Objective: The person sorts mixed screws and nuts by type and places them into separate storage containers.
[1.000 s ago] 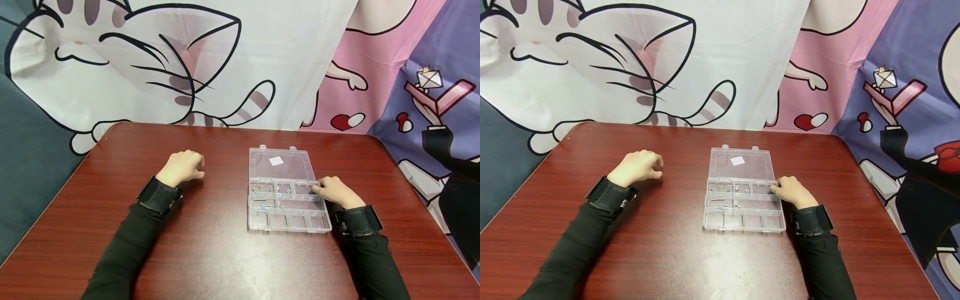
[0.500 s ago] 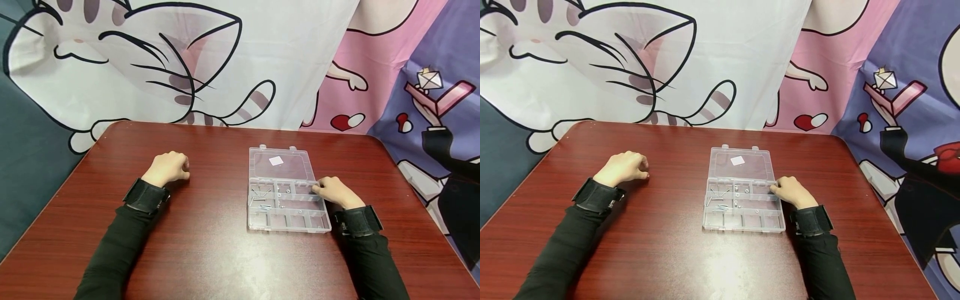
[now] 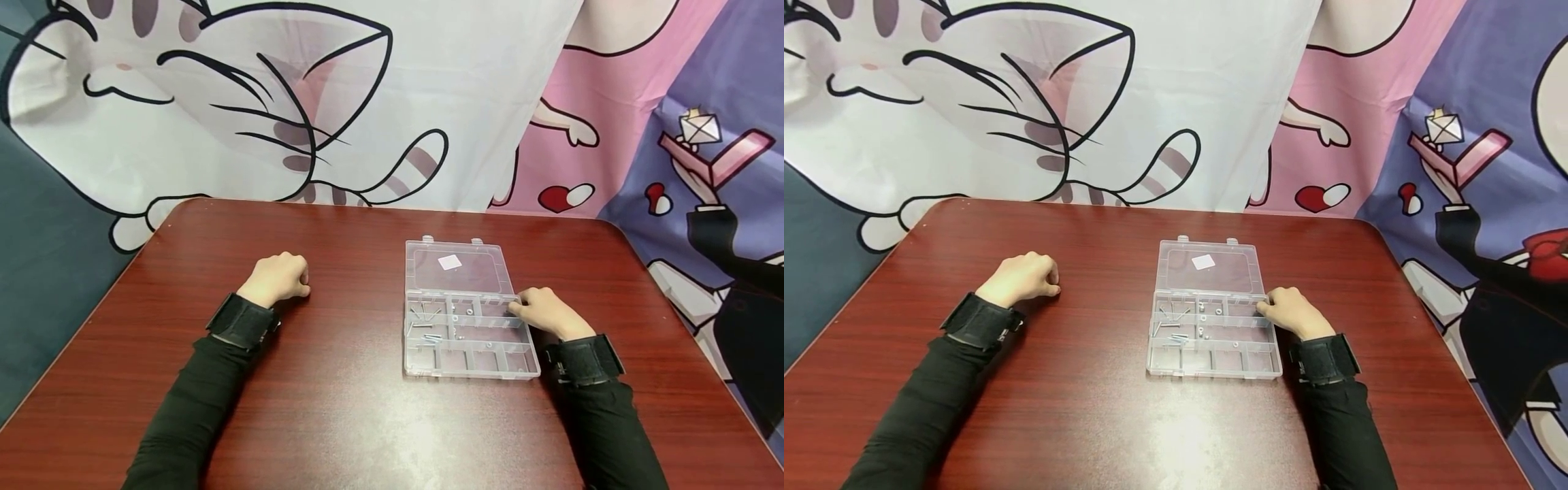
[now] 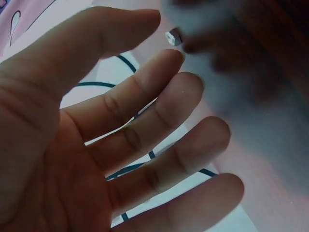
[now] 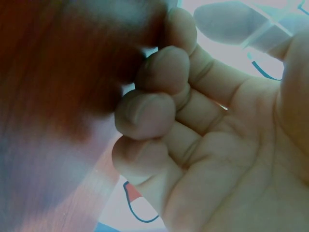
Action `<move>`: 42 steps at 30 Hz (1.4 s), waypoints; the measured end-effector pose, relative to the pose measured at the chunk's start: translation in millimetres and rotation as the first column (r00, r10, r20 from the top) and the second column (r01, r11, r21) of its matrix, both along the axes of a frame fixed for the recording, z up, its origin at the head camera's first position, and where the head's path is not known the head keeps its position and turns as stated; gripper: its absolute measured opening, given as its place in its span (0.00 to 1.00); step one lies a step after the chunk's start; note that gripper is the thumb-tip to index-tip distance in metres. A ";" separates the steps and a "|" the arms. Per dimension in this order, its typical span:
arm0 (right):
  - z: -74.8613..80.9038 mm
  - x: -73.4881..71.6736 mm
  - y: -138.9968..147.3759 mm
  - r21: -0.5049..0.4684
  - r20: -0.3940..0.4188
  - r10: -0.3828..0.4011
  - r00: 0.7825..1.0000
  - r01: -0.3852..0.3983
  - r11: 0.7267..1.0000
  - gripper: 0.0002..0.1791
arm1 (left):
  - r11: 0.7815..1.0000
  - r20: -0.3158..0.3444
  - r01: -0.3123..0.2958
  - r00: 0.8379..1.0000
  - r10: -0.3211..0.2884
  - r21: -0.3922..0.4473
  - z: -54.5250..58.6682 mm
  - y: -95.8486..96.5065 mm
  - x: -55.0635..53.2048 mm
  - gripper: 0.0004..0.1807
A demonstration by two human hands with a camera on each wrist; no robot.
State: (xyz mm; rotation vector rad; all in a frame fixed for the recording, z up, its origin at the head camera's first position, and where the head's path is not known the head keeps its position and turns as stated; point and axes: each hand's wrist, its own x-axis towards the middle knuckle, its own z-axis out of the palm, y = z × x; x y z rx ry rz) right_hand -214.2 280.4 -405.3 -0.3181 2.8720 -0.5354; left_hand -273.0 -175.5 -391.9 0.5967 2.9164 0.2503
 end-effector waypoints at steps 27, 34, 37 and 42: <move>0.1 -0.1 -1.7 0.008 -0.020 0.000 1.000 0.000 1.000 0.16 | 1.000 -0.024 0.030 0.999 -0.030 -0.011 -1.8 3.5 2.6 0.04; 1.0 0.0 -1.0 0.008 -0.007 -0.010 1.000 0.010 1.000 0.16 | 0.999 -0.037 0.032 0.999 -0.032 -0.009 1.2 3.6 1.1 0.04; 1.2 -0.3 -1.1 0.004 -0.007 -0.010 1.000 0.010 1.000 0.16 | 0.999 -0.036 0.039 0.999 -0.039 -0.002 2.9 4.1 0.4 0.03; 0.0 -0.8 -0.7 0.007 -0.011 -0.003 1.000 0.003 1.000 0.15 | 0.999 -0.031 0.050 0.998 -0.050 -0.001 6.7 6.4 0.2 0.03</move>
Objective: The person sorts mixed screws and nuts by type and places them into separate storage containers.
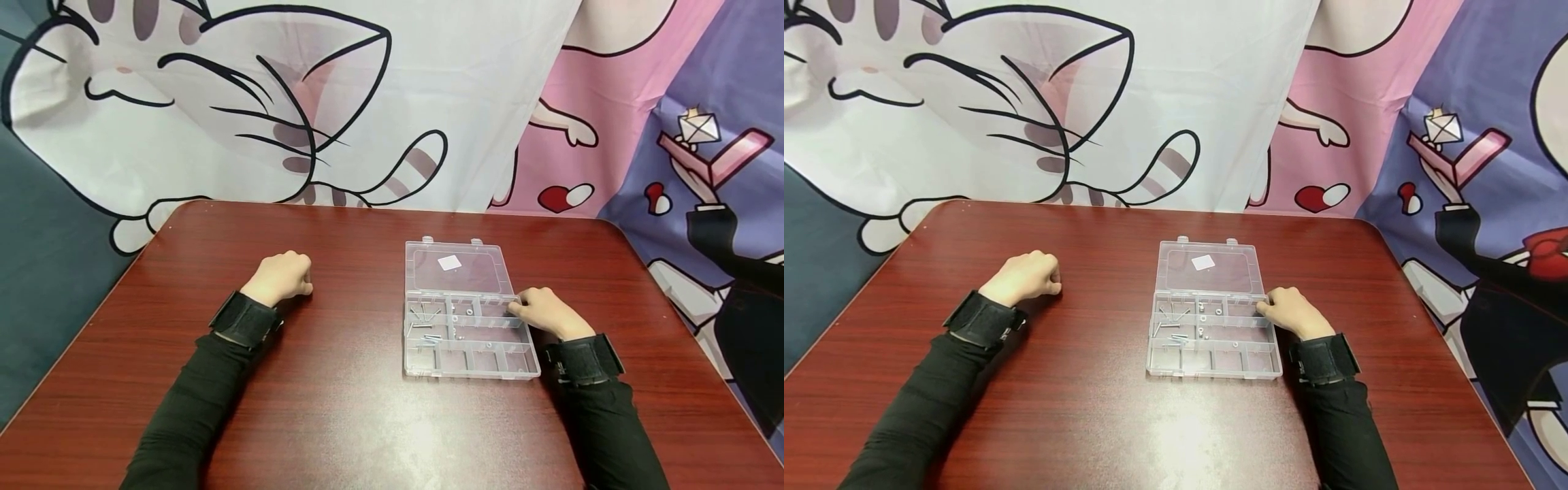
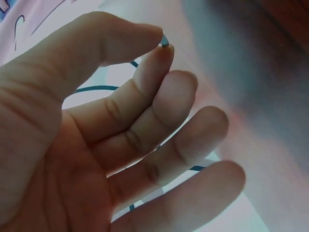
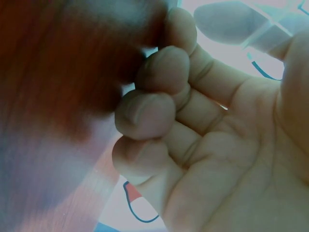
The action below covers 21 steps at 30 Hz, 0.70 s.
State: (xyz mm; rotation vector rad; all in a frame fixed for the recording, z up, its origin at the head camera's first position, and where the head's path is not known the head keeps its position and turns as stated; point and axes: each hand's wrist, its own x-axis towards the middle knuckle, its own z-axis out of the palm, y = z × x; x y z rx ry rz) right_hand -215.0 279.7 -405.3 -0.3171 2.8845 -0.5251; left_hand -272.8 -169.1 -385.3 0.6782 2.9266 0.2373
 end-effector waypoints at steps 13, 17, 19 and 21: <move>-1.3 0.7 0.7 0.000 0.003 -0.006 1.000 0.006 1.000 0.16 | 0.998 -0.042 0.059 0.997 -0.058 0.012 13.5 16.3 3.4 0.01; -1.5 0.5 0.9 0.001 0.001 -0.005 1.000 0.005 1.000 0.15 | 0.997 -0.038 0.082 0.996 -0.082 -0.001 12.7 23.0 2.6 0.01; -1.3 0.5 0.8 -0.002 0.000 -0.001 1.000 0.001 1.000 0.15 | 0.996 -0.041 0.093 0.995 -0.093 -0.004 13.3 26.9 2.7 0.01; -1.1 0.4 0.6 -0.004 0.000 0.002 1.000 -0.002 1.000 0.15 | 0.995 -0.046 0.102 0.994 -0.102 -0.003 14.3 31.0 2.8 0.01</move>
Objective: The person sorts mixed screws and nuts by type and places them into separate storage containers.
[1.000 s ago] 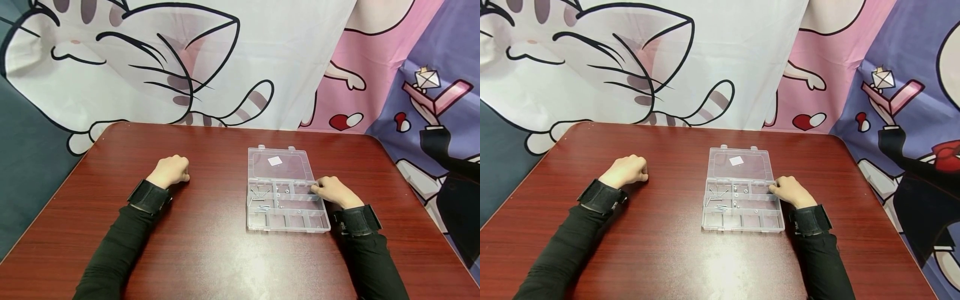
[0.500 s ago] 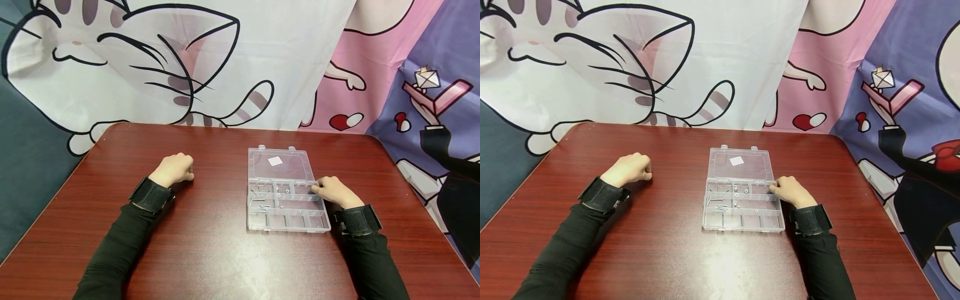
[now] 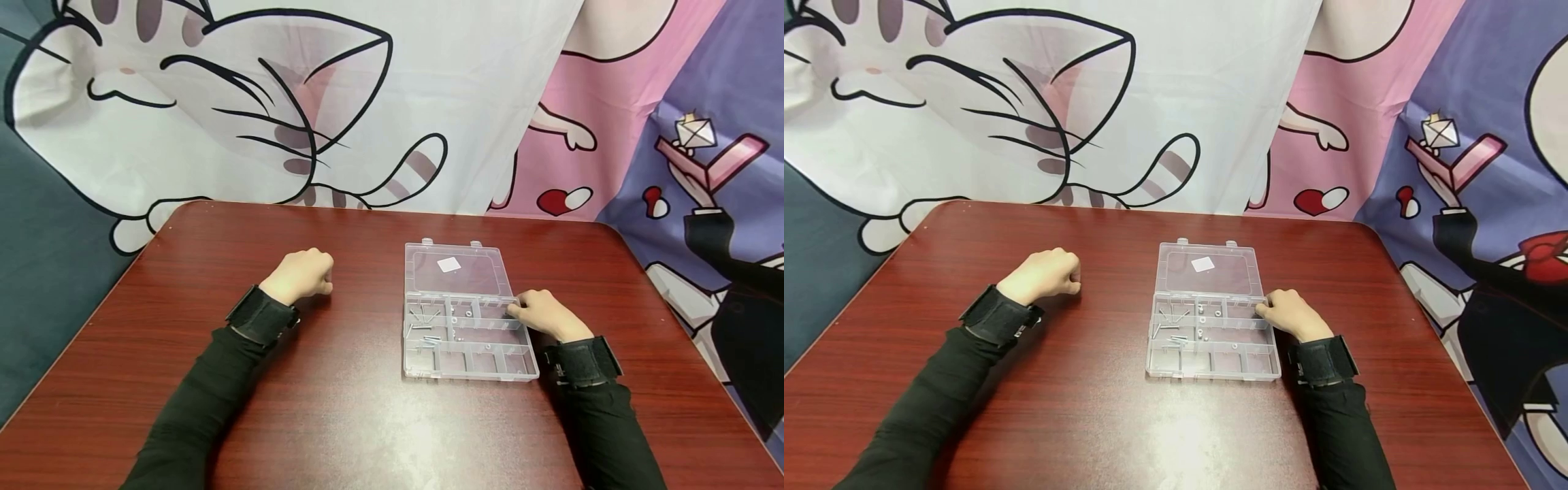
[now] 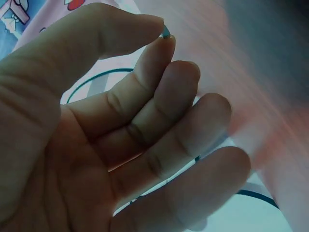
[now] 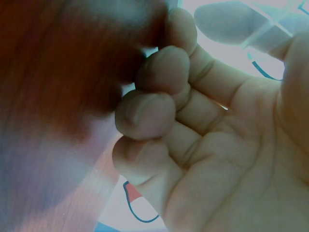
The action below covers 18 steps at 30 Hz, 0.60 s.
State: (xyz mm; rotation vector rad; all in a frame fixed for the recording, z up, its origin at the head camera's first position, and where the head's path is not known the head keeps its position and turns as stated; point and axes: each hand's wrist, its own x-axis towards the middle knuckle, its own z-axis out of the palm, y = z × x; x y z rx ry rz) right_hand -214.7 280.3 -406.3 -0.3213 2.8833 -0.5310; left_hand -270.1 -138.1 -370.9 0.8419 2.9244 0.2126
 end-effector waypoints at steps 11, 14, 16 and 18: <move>0.3 0.0 -0.2 -0.008 0.006 -0.008 1.000 0.008 1.000 0.16 | 0.998 -0.016 0.064 0.998 -0.064 0.013 8.6 24.3 1.2 0.04; -1.0 -0.4 0.6 -0.002 0.001 -0.011 1.000 0.011 1.000 0.17 | 0.997 -0.033 0.082 0.996 -0.081 0.009 11.2 32.5 1.3 0.07; -1.8 -0.6 1.1 -0.001 0.000 -0.012 1.000 0.012 1.000 0.17 | 0.996 -0.037 0.093 0.995 -0.093 0.002 12.3 38.8 0.9 0.09; -2.3 -0.5 1.4 -0.001 0.000 -0.013 1.000 0.013 1.000 0.17 | 0.994 -0.038 0.106 0.994 -0.107 -0.007 14.1 45.4 1.7 0.11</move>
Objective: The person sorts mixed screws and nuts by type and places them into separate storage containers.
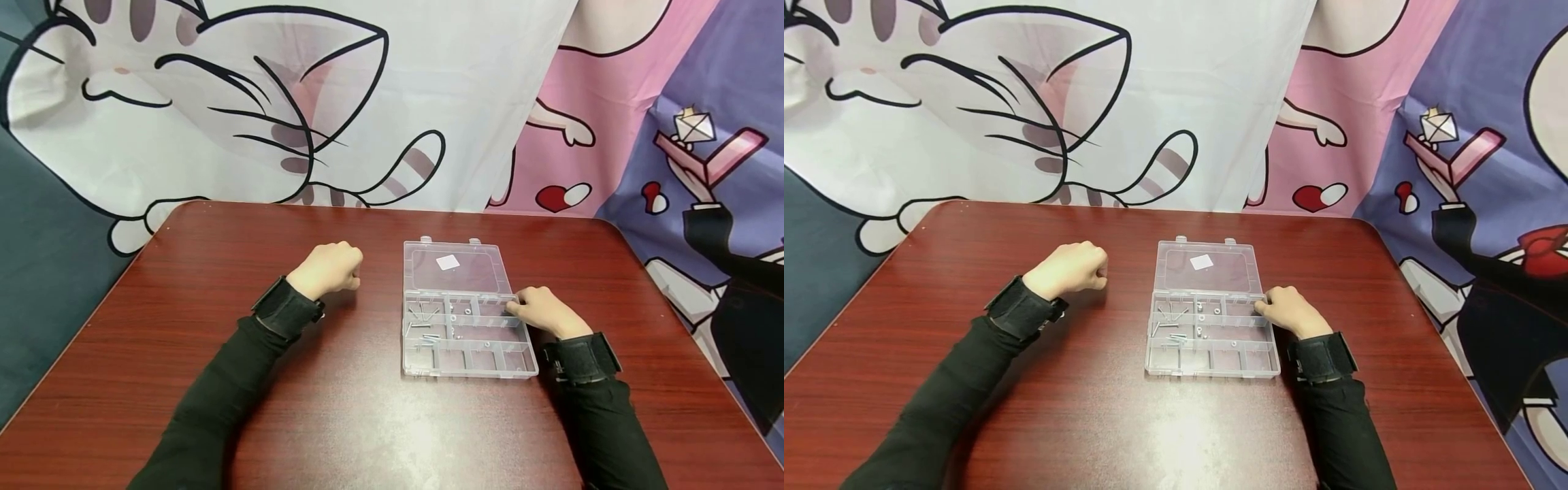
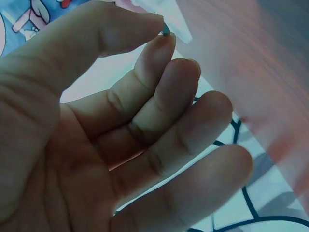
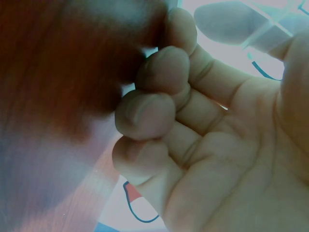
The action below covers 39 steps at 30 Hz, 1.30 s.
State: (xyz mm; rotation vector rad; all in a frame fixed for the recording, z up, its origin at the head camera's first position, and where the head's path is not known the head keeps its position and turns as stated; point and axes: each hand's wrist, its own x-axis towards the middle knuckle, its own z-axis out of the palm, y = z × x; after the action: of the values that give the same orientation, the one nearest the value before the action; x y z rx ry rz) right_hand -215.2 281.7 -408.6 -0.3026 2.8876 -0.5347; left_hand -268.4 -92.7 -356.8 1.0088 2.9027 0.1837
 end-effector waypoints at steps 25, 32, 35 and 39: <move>1.3 0.1 -1.1 0.013 -0.008 0.001 1.000 -0.001 1.000 0.17 | 0.977 -0.039 0.190 0.980 -0.194 -0.099 10.0 80.1 20.2 0.09; 0.9 0.5 -1.0 0.002 -0.002 -0.003 1.000 0.003 1.000 0.18 | 0.969 -0.070 0.233 0.969 -0.239 -0.076 9.9 97.4 26.4 0.16; 1.1 0.3 -1.0 0.002 -0.005 -0.002 1.000 0.002 1.000 0.18 | 0.965 -0.080 0.249 0.963 -0.256 -0.083 11.2 103.9 29.5 0.19; 2.0 0.4 -1.3 0.001 -0.005 -0.002 1.000 0.002 1.000 0.18 | 0.958 -0.058 0.271 0.959 -0.277 -0.098 13.4 112.9 33.7 0.19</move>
State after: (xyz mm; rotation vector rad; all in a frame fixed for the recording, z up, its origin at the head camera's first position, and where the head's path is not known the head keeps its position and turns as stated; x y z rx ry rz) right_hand -214.8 280.4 -406.7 -0.3011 2.8933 -0.5336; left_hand -234.7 20.2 -343.5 1.4111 2.7608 0.0024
